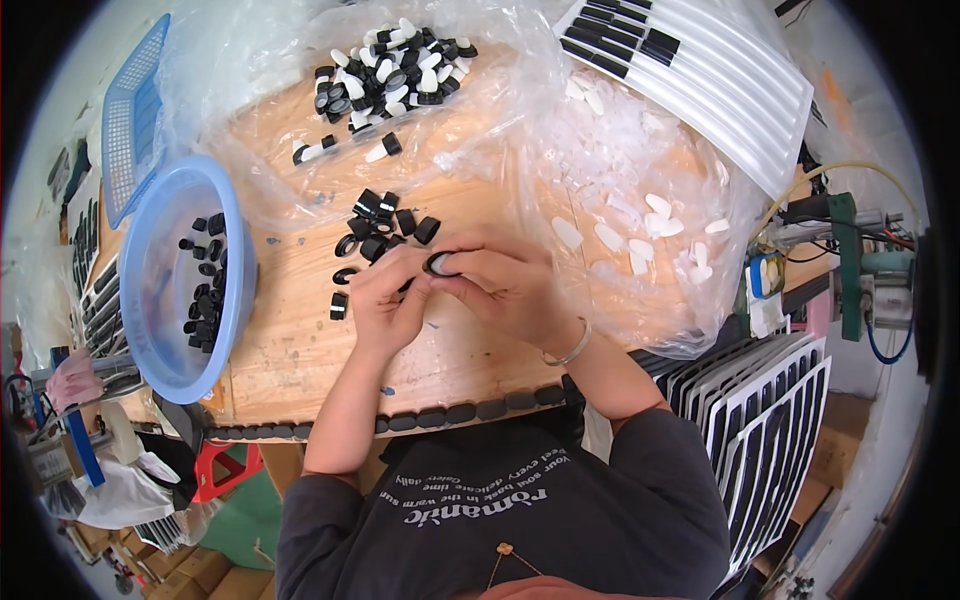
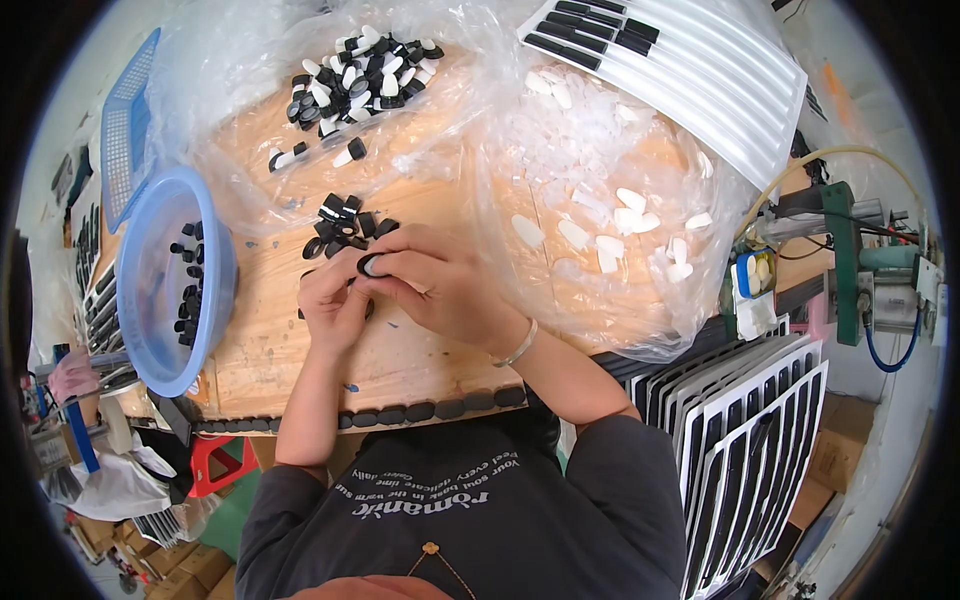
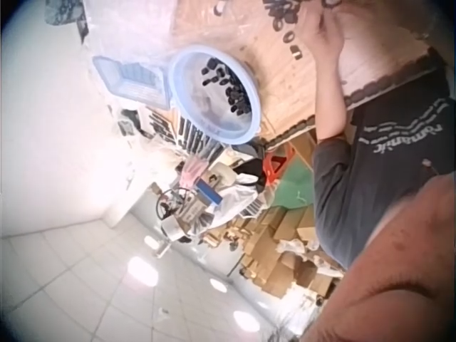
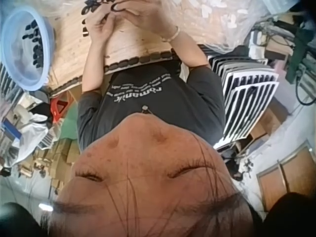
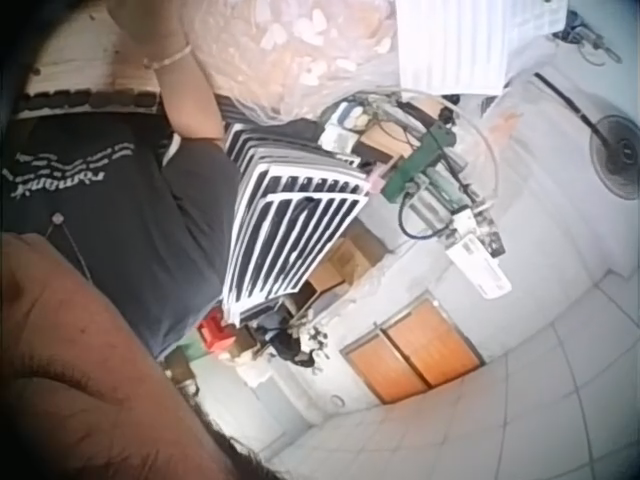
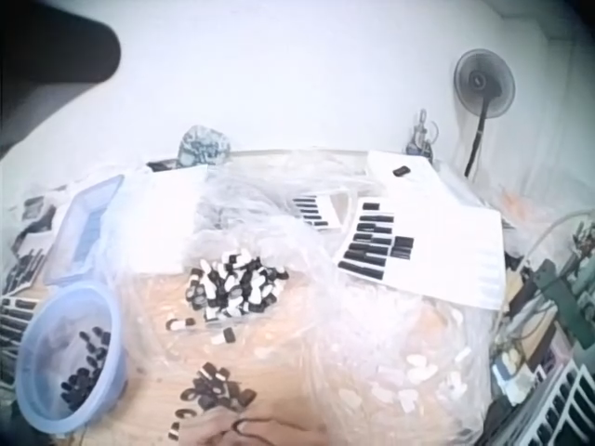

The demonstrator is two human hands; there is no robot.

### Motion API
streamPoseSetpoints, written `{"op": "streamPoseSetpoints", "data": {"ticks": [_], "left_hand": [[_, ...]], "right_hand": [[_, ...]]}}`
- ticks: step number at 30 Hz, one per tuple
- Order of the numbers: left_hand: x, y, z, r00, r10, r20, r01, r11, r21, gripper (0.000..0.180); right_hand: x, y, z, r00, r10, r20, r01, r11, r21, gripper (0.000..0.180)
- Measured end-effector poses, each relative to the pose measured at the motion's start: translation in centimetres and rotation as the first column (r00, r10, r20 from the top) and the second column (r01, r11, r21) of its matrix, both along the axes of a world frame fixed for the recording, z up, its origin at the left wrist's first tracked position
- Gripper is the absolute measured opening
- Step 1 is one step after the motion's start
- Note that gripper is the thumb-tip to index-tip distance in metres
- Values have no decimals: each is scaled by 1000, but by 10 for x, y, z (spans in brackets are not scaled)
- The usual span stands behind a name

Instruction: Assembling small black plastic rings by inserting white cylindrical components into them.

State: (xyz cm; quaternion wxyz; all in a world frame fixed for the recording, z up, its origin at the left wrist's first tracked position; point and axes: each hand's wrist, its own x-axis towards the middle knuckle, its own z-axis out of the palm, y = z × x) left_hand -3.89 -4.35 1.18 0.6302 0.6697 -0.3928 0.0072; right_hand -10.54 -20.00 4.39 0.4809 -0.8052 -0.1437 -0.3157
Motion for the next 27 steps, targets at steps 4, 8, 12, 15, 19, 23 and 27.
{"op": "streamPoseSetpoints", "data": {"ticks": [4,8,12,15,19,23,27], "left_hand": [[-8,-5,-1,992,-39,-116,30,996,-80,16],[-7,-6,0,990,-6,-141,-11,992,-122,14],[1,-1,12,992,45,119,-49,998,36,16],[4,-1,22,966,15,258,-55,988,146,20],[9,3,21,945,-14,327,-69,968,241,23],[-1,-6,11,851,206,484,-270,961,65,29],[1,-9,7,708,252,660,-333,943,-4,37]], "right_hand": [[-3,3,-1,1000,2,-14,1,984,177,16],[-4,-1,0,998,-9,-69,13,999,52,14],[-4,-5,6,999,22,-48,-24,999,-26,17],[-5,-8,5,998,26,-65,-30,998,-60,15],[-4,-8,0,996,9,-91,-12,1000,-29,15],[0,-1,-6,997,-1,-83,9,996,89,14],[-5,11,1,998,-65,-20,65,998,1,14]]}}
